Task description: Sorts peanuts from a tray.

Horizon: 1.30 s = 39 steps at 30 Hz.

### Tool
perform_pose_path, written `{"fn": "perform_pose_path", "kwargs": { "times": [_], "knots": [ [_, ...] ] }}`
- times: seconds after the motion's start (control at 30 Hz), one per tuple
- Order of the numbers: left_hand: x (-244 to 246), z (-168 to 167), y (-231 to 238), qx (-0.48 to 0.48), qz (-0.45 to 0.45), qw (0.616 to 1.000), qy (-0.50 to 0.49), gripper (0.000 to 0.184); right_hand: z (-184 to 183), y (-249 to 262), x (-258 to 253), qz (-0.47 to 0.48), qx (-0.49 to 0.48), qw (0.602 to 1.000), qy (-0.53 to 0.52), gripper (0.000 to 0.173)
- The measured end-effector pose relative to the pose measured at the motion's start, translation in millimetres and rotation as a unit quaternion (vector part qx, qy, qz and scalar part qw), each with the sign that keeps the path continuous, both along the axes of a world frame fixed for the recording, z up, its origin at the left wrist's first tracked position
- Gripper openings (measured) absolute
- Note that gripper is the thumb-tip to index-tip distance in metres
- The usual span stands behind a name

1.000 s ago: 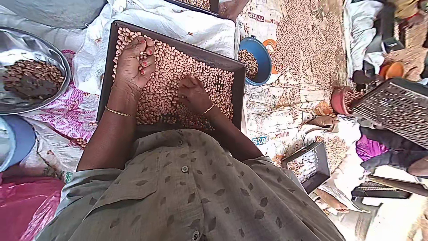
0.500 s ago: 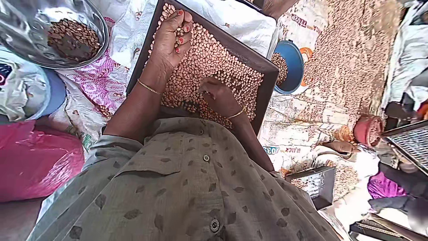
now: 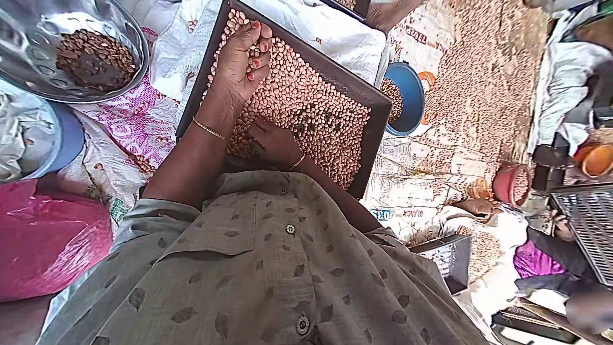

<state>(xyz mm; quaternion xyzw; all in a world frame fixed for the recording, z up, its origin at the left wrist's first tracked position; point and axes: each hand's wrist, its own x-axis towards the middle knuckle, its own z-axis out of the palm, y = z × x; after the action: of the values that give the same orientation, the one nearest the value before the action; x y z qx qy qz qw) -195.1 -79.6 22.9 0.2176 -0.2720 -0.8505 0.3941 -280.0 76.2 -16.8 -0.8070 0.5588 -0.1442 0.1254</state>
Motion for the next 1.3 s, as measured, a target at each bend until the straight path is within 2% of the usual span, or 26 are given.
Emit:
{"fn": "perform_pose_path", "kwargs": {
  "times": [0.17,0.27,0.3,0.37,0.43,0.5,0.57,0.63,0.73,0.8,0.87,0.93,1.0,1.07,1.17,1.3],
  "knots": [
    [0.8,0.3,0.6,0.005,-0.003,1.000,-0.008,0.032,-3.1,0.5,4.3,0.014,-0.013,0.999,0.029,0.016],
    [1.4,0.2,1.4,0.000,-0.005,1.000,-0.005,0.032,7.6,-0.1,2.5,-0.015,0.057,0.998,0.002,0.019],
    [1.8,-0.2,1.7,0.000,-0.008,1.000,-0.009,0.032,9.7,0.0,-2.3,-0.043,0.070,0.997,-0.017,0.020],
    [1.6,-1.0,1.5,-0.006,-0.027,0.999,-0.023,0.035,10.6,1.1,-19.2,-0.136,0.018,0.988,-0.069,0.016],
    [-0.1,-0.3,3.7,-0.016,-0.068,0.996,-0.057,0.043,14.8,2.6,-43.0,-0.242,-0.061,0.960,-0.125,0.015],
    [-1.9,3.2,8.3,-0.050,-0.126,0.984,-0.116,0.051,23.0,2.6,-64.0,-0.306,-0.113,0.925,-0.197,0.015],
    [-3.3,5.9,11.9,-0.092,-0.187,0.963,-0.173,0.057,36.0,0.6,-73.1,-0.299,-0.138,0.902,-0.278,0.015],
    [-4.4,5.1,15.6,-0.119,-0.245,0.942,-0.198,0.063,49.3,-1.7,-68.0,-0.253,-0.158,0.894,-0.333,0.020],
    [-5.0,6.7,17.7,-0.112,-0.278,0.937,-0.181,0.060,51.6,-12.2,-51.9,-0.225,-0.207,0.875,-0.376,0.026],
    [-2.7,4.6,14.5,-0.078,-0.239,0.958,-0.140,0.053,43.5,-19.4,-41.3,-0.245,-0.207,0.853,-0.412,0.019],
    [0.7,2.9,8.2,-0.023,-0.159,0.982,-0.095,0.039,38.1,-17.7,-27.2,-0.215,-0.134,0.867,-0.429,0.017],
    [0.9,1.0,0.4,0.023,-0.081,0.996,-0.036,0.034,32.4,-10.2,-10.6,-0.093,-0.037,0.919,-0.382,0.016],
    [1.3,0.6,-4.2,0.036,-0.025,0.999,0.009,0.035,24.6,-8.4,7.7,0.056,0.062,0.968,-0.235,0.018],
    [1.7,0.4,-4.9,0.034,0.001,0.999,0.018,0.037,14.0,-9.4,17.4,0.132,0.112,0.982,-0.075,0.026],
    [1.2,-0.6,-1.8,0.031,0.000,0.999,0.016,0.036,10.0,-6.3,-9.1,0.096,0.105,0.989,0.030,0.022],
    [-0.4,1.6,-1.3,0.038,-0.006,0.998,0.042,0.035,21.6,10.9,-93.5,-0.092,0.070,0.993,0.020,0.014]
  ]
}}
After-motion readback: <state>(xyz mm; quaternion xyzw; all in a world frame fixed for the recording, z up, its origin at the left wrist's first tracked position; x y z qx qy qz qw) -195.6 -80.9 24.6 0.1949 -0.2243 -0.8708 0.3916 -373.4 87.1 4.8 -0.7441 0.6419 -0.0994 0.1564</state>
